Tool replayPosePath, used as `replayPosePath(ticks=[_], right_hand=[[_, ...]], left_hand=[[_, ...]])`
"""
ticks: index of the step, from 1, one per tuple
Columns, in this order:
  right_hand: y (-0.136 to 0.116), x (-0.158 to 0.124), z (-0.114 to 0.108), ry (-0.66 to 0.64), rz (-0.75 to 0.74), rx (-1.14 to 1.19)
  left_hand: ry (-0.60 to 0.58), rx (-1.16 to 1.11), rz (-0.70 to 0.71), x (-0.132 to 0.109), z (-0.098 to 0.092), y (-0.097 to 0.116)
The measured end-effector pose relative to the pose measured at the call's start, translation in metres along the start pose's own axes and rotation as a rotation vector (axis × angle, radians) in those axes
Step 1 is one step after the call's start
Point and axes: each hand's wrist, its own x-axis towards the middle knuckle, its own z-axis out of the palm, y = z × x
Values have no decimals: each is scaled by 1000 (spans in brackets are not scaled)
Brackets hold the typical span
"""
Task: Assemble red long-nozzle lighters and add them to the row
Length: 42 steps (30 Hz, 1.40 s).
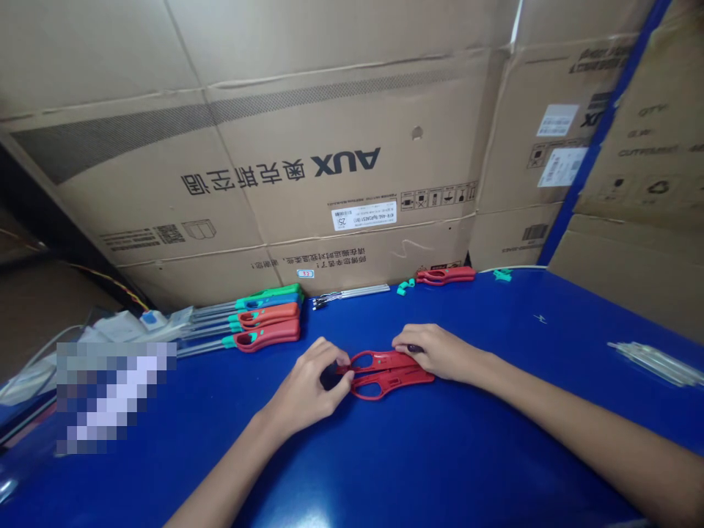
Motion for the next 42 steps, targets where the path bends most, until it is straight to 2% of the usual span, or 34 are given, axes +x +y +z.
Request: replayPosePath(ticks=[5,9,14,42], right_hand=[[-10,-4,-6,58,24,-59],[-15,-7,-12,-16,10,-91],[-13,-7,-9,-107,-20,-81],[-9,-8,-13,-160,-31,-151]], left_hand=[[-30,32,7,0,-1,1],[-66,32,-12,1,3,-1],[-85,22,-40,2,7,-4],[-146,21,-57,2,-3,-4]])
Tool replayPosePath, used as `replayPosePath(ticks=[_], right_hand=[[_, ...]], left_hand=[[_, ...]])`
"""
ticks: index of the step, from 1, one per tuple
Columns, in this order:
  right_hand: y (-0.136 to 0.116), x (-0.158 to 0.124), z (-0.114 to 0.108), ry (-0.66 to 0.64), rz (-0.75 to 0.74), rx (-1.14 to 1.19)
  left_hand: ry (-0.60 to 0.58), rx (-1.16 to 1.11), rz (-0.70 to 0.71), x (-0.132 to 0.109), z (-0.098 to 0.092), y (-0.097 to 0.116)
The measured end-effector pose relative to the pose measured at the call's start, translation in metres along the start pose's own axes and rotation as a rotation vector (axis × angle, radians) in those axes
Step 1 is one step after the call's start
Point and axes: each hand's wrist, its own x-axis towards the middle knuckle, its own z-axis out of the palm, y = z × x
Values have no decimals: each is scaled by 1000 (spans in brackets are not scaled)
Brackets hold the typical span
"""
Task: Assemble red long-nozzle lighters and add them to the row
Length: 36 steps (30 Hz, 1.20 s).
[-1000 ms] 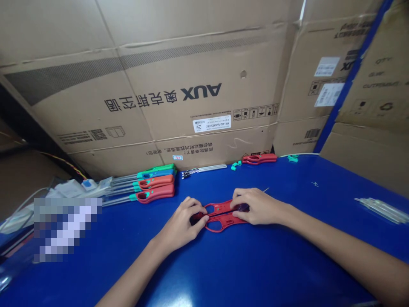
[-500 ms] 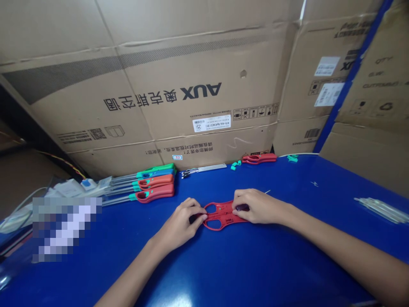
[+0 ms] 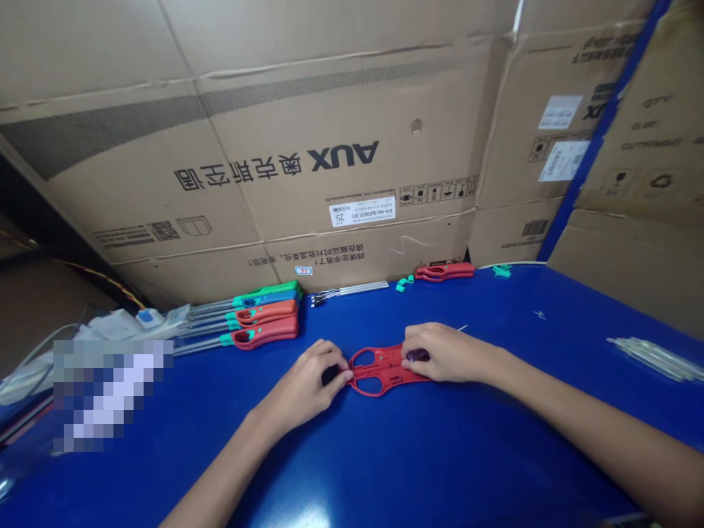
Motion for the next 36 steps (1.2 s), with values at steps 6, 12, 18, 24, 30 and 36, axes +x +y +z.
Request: replayPosePath(ticks=[6,12,18,24,30,36], right_hand=[[-3,0,-3,-14,2,-1],[-4,-1,-4,-26,3,9],[-2,-1,-3,-28,8,23],[-4,-1,-4,-5,27,57],[8,-1,-5,79,113,71],[25,1,1,126,170,70]], left_hand=[[-30,5,-4,0,0,1],[-31,1,-4,1,0,0],[-32,-15,-4,1,2,-1],[-36,-15,-5,0,1,-3],[-47,-6,3,0,-2,-3],[-55,6,11,0,-3,-2]])
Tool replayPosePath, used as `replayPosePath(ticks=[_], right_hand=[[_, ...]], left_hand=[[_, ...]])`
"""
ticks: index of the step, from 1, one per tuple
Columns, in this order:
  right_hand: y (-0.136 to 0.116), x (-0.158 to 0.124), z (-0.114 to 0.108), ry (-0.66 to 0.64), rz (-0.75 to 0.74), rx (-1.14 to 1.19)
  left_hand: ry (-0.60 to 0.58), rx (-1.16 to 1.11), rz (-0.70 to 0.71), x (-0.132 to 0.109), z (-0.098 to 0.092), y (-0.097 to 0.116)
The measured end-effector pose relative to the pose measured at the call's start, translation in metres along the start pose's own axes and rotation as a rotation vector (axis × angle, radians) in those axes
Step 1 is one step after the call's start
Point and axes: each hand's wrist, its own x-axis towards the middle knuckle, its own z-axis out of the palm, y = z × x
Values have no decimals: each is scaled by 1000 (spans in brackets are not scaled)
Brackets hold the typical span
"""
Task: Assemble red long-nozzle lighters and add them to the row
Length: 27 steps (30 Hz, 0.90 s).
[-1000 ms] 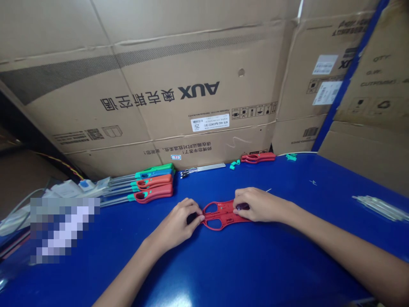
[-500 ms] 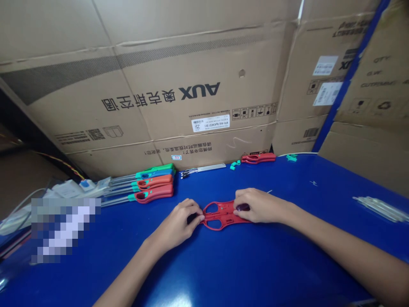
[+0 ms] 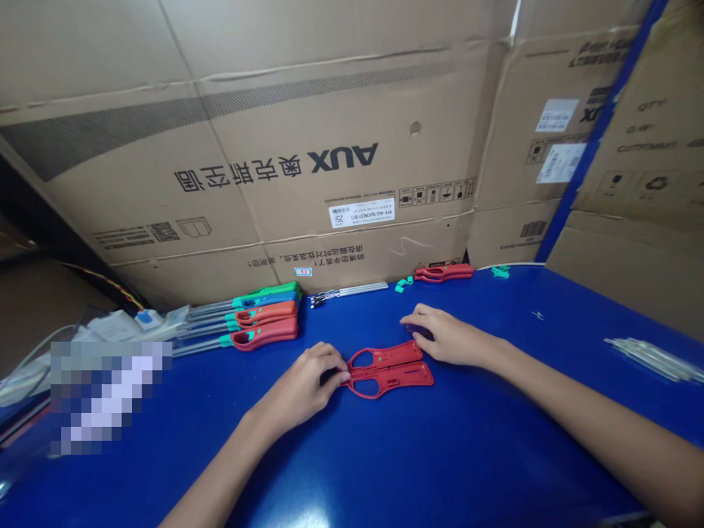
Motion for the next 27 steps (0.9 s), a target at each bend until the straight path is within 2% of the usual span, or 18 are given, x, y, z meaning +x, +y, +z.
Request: replayPosePath(ticks=[11,22,25,27], right_hand=[[8,6,10,49,-42,24],[6,7,12,6,-45,-44],[11,8,-3,4,-6,-77],[26,9,-26,33,72,-117]], left_hand=[[-3,21,-4,-1,0,1],[1,39,-7,-1,1,1],[5,37,2,-1,2,0],[12,31,9,0,3,-1]])
